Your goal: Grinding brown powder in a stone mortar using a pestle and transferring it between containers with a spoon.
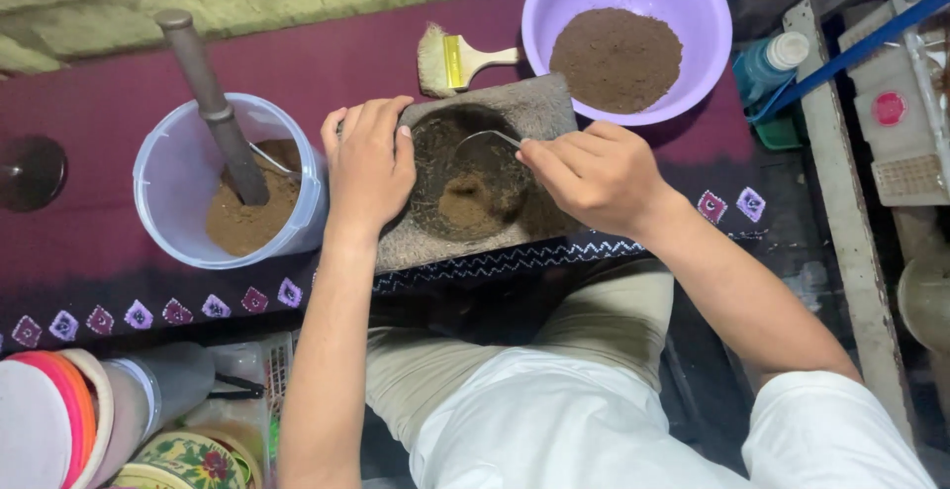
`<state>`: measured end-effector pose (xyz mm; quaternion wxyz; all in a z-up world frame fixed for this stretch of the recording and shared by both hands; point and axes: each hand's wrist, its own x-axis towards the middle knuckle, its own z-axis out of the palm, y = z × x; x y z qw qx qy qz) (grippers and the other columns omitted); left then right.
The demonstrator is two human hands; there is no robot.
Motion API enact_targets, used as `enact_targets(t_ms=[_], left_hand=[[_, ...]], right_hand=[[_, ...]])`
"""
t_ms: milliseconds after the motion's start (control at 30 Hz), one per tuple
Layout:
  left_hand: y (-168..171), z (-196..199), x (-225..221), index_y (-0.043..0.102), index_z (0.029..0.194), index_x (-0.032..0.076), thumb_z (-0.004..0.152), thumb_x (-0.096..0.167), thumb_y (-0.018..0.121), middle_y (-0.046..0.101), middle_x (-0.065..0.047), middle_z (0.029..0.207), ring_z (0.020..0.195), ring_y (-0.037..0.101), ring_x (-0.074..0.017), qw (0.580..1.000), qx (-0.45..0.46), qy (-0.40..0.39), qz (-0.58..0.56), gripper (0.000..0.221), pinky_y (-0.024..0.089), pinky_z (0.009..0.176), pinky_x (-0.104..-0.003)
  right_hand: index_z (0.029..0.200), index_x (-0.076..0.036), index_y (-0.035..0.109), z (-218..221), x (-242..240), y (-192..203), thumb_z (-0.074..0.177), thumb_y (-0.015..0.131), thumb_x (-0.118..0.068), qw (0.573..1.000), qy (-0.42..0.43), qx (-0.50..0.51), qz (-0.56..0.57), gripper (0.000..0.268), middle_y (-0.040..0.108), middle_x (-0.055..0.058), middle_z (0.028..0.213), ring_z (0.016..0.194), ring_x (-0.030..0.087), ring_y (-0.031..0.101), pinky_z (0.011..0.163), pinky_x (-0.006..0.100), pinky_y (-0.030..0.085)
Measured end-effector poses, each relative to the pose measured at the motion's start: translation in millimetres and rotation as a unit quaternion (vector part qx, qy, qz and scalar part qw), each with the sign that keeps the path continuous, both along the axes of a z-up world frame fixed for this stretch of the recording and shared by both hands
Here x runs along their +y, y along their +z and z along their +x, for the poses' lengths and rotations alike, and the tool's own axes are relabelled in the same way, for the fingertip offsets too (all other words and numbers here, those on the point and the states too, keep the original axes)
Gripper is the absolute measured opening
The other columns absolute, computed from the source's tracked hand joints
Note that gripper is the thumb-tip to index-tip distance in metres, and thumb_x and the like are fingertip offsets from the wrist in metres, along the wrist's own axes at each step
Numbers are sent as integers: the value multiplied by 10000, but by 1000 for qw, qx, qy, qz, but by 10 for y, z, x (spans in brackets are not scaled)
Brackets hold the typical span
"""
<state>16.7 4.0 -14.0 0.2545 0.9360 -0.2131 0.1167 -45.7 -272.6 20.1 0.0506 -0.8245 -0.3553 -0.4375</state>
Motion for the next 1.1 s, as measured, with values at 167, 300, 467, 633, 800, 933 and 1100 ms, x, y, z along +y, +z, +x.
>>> enact_targets(t_ms=[167,300,467,633,800,933,1100], left_hand=[[-18,-18,8,632,1346,116,1053,132,512,657,-71,1182,1232,576,-220,1000,-9,-3,-1,317,209,1160,-468],[7,-37,0,628,1362,106,1067,136,486,652,-71,1185,1242,568,-208,1000,12,-9,-22,329,183,1162,-477],[-36,-22,9,636,1347,81,1042,131,528,647,-91,1162,1232,565,-236,1000,0,-15,-18,328,203,1149,-496],[5,-48,0,629,1347,67,1034,120,522,647,-106,1165,1230,570,-251,1000,-2,-10,-26,335,211,1148,-506],[37,-114,-2,630,1341,62,1033,107,506,635,-93,1144,1225,561,-236,999,-5,-20,-33,335,196,1155,-507],[5,-114,3,621,1349,68,1030,111,515,629,-88,1152,1238,558,-228,999,-12,-14,-28,339,200,1164,-508],[27,-130,-4,620,1363,70,1035,115,505,635,-84,1160,1241,560,-219,1000,-6,-18,-24,351,194,1167,-508]], right_hand=[[928,-118,696,155,58,-269,934,710,-138,990,-36,37,-133,25,576,16,658,584,169,583,558,266,469],[848,-103,654,-69,96,-80,860,677,-142,947,-40,249,-199,47,674,31,615,525,214,658,463,305,471],[781,-137,548,28,172,-99,965,645,-139,973,-79,179,-124,207,491,-15,539,468,179,537,456,259,408],[786,-114,618,70,262,-88,885,694,-125,932,-69,330,-134,125,595,6,527,449,248,587,448,340,427],[842,-171,561,111,265,-254,977,647,-155,962,-50,251,-98,162,532,-20,580,514,221,599,481,292,444],[829,-138,627,55,227,-4,958,663,-108,942,21,304,-138,137,634,4,609,536,257,645,474,319,465],[858,-148,582,132,204,-192,1041,606,-138,971,6,222,-90,185,562,-4,656,597,241,626,510,310,476]])
